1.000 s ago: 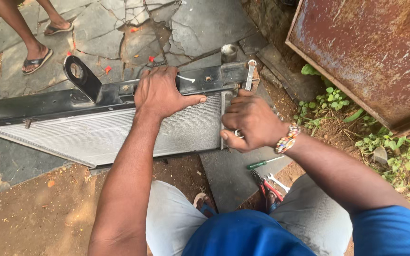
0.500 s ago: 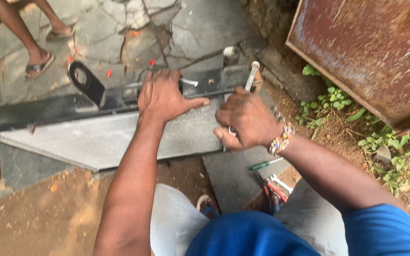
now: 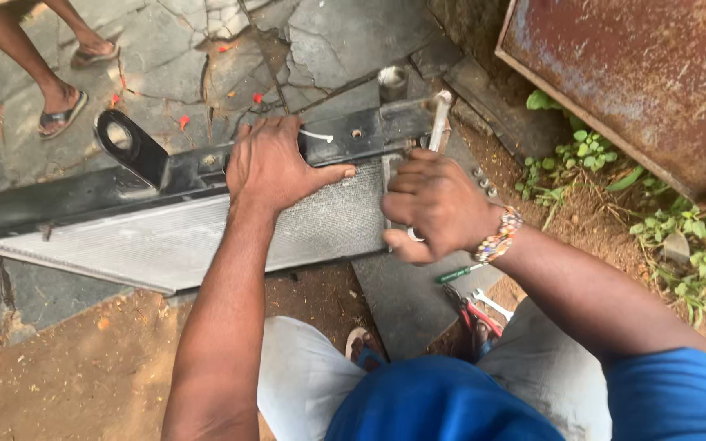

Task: The person uses a wrench to tighten bolts on a car radiator placed on the ground. The person works on the top edge of the radiator, securing the frame with bolts.

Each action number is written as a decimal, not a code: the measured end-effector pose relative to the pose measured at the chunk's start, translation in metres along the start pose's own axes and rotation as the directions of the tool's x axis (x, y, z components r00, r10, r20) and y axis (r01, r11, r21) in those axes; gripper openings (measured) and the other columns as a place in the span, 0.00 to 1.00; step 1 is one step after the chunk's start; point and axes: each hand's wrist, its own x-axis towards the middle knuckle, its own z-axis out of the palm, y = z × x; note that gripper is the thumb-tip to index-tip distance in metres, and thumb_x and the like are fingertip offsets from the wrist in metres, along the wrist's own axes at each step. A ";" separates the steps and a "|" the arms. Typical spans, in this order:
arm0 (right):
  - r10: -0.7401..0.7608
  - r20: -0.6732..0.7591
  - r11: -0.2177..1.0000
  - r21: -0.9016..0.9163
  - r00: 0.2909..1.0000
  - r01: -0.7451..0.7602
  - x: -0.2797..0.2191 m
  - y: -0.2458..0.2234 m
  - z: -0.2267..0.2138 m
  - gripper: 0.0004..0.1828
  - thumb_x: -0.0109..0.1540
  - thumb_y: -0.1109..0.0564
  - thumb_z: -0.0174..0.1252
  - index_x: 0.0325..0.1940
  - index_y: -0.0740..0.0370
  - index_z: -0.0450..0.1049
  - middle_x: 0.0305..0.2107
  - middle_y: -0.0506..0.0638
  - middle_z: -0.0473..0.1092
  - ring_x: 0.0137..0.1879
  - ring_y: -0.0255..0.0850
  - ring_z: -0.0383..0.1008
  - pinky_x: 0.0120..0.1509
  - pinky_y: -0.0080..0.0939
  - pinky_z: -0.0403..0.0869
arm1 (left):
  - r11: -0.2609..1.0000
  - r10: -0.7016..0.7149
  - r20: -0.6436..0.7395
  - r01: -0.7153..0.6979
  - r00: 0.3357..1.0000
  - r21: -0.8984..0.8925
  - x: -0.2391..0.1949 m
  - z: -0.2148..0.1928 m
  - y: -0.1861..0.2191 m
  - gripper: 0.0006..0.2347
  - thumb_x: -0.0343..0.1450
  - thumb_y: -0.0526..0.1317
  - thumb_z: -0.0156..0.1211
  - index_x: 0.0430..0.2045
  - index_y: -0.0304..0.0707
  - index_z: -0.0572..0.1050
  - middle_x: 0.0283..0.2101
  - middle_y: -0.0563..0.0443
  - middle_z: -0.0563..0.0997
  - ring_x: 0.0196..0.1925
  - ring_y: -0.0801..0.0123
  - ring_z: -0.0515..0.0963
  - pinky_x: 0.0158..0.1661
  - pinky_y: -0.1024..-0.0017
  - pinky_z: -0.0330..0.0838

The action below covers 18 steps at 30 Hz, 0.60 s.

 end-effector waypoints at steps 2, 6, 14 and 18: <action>0.015 0.005 0.997 -0.070 1.000 -0.015 0.007 -0.013 0.007 0.22 0.61 0.42 0.54 0.20 0.58 0.65 0.15 0.51 0.60 0.24 0.51 0.63 0.36 0.54 0.64 | 1.000 -0.008 0.002 0.008 1.000 -0.004 0.000 0.004 -0.002 0.45 0.50 0.76 0.70 0.44 0.30 0.77 0.45 0.36 0.81 0.53 0.48 0.79 0.65 0.52 0.60; 0.217 -0.020 0.952 -0.215 0.976 -0.217 0.043 -0.027 0.039 0.32 0.69 0.32 0.51 0.24 0.59 0.70 0.17 0.54 0.66 0.25 0.51 0.68 0.37 0.53 0.68 | 0.999 -0.036 0.014 0.036 0.999 -0.032 0.005 0.012 -0.010 0.39 0.53 0.70 0.73 0.44 0.32 0.77 0.47 0.38 0.81 0.56 0.49 0.77 0.62 0.54 0.61; 0.577 -0.076 0.790 -0.203 0.813 -0.579 0.100 0.023 0.081 0.38 0.65 0.25 0.46 0.32 0.63 0.77 0.17 0.61 0.72 0.25 0.56 0.75 0.30 0.55 0.71 | 0.978 -0.177 0.062 0.182 0.982 -0.098 0.001 0.006 -0.008 0.30 0.55 0.56 0.73 0.46 0.37 0.77 0.49 0.40 0.82 0.56 0.55 0.80 0.58 0.57 0.70; 0.617 -0.207 0.736 -0.188 0.759 -0.650 0.117 0.052 0.099 0.35 0.66 0.29 0.49 0.27 0.61 0.79 0.21 0.63 0.74 0.29 0.59 0.77 0.33 0.57 0.74 | 0.997 -0.055 0.050 0.058 0.997 -0.053 0.001 -0.012 0.006 0.39 0.54 0.63 0.76 0.50 0.29 0.73 0.45 0.37 0.81 0.51 0.51 0.80 0.63 0.53 0.61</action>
